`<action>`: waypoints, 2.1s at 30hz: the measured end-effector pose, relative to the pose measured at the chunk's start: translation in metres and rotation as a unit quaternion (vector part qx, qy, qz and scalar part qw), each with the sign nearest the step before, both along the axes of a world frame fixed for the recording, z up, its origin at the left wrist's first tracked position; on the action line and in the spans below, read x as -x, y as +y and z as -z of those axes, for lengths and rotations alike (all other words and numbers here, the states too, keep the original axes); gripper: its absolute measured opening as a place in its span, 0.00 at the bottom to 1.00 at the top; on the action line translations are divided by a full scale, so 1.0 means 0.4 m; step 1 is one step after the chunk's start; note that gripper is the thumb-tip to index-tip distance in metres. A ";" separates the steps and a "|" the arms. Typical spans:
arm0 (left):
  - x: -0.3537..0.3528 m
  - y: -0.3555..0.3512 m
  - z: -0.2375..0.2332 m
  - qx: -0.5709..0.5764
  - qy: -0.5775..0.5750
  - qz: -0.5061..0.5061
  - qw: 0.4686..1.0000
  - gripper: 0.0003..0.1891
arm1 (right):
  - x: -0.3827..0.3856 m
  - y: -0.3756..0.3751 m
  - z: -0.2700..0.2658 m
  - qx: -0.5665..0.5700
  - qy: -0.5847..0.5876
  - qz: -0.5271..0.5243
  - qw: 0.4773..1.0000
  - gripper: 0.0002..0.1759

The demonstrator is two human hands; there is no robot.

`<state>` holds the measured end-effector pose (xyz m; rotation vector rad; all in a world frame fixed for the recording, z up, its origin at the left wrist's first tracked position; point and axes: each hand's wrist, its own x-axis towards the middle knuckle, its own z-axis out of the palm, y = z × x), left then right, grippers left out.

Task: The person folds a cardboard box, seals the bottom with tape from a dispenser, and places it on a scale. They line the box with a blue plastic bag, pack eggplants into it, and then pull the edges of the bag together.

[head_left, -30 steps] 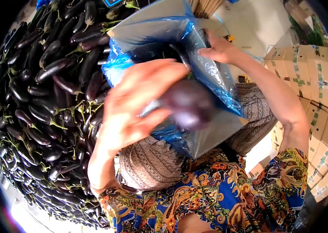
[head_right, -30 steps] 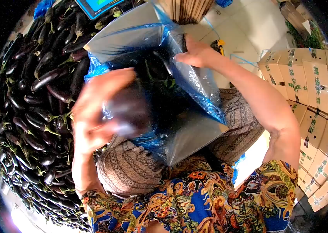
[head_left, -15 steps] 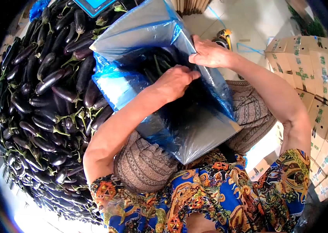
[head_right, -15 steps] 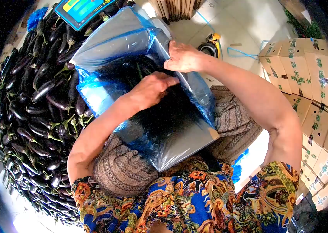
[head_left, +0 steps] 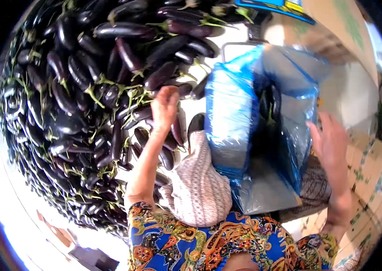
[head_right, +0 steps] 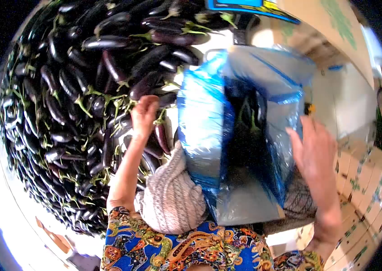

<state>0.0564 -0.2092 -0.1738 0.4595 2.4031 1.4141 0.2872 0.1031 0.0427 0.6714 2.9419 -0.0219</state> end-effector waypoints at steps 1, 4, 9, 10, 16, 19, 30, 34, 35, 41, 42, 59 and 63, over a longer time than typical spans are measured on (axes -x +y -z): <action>-0.022 -0.018 0.079 -0.009 -0.014 -0.014 1.000 0.09 | 0.008 -0.025 -0.005 0.059 -0.014 -0.005 0.998 0.18; -0.079 0.000 0.157 0.135 0.116 0.080 0.981 0.17 | 0.014 -0.072 0.034 0.203 -0.052 -0.042 0.977 0.16; -0.093 0.130 0.230 0.159 0.200 0.104 0.961 0.28 | 0.013 -0.080 0.243 0.143 -0.372 -0.081 0.913 0.16; -0.091 0.156 0.268 0.200 0.225 0.110 0.947 0.29 | 0.010 -0.074 0.280 0.138 -0.374 -0.094 0.912 0.17; -0.083 0.217 0.307 0.210 0.107 0.088 0.968 0.31 | -0.071 0.021 0.478 0.121 -0.293 -0.193 0.929 0.17; -0.044 0.156 0.213 -0.010 -0.298 -0.015 0.954 0.37 | -0.047 0.001 0.441 0.134 -0.377 -0.118 0.909 0.15; -0.076 0.155 -0.394 -0.308 -0.300 0.183 0.884 0.53 | 0.194 -0.090 0.005 0.660 0.164 0.020 0.733 0.42; -0.141 0.267 -0.466 -0.258 -0.086 0.398 0.876 0.55 | 0.176 -0.114 -0.066 0.697 0.283 0.209 0.625 0.29; -0.162 0.283 -0.488 -0.257 -0.097 0.415 0.867 0.56 | 0.157 -0.107 -0.077 0.684 0.285 0.234 0.630 0.24; -0.178 0.268 -0.409 -0.237 -0.208 0.551 0.773 0.37 | 0.040 -0.046 0.030 0.753 0.135 0.348 0.541 0.23; -0.167 0.255 -0.399 -0.243 -0.240 0.548 0.763 0.33 | 0.040 -0.037 0.058 0.746 0.113 0.362 0.548 0.25; -0.059 0.215 -0.255 -0.119 -0.003 0.077 0.990 0.22 | 0.044 0.062 0.137 0.152 0.192 0.113 0.963 0.10; -0.039 0.326 -0.266 -0.115 0.134 0.149 0.973 0.26 | 0.065 0.186 0.088 0.176 0.218 0.184 0.942 0.15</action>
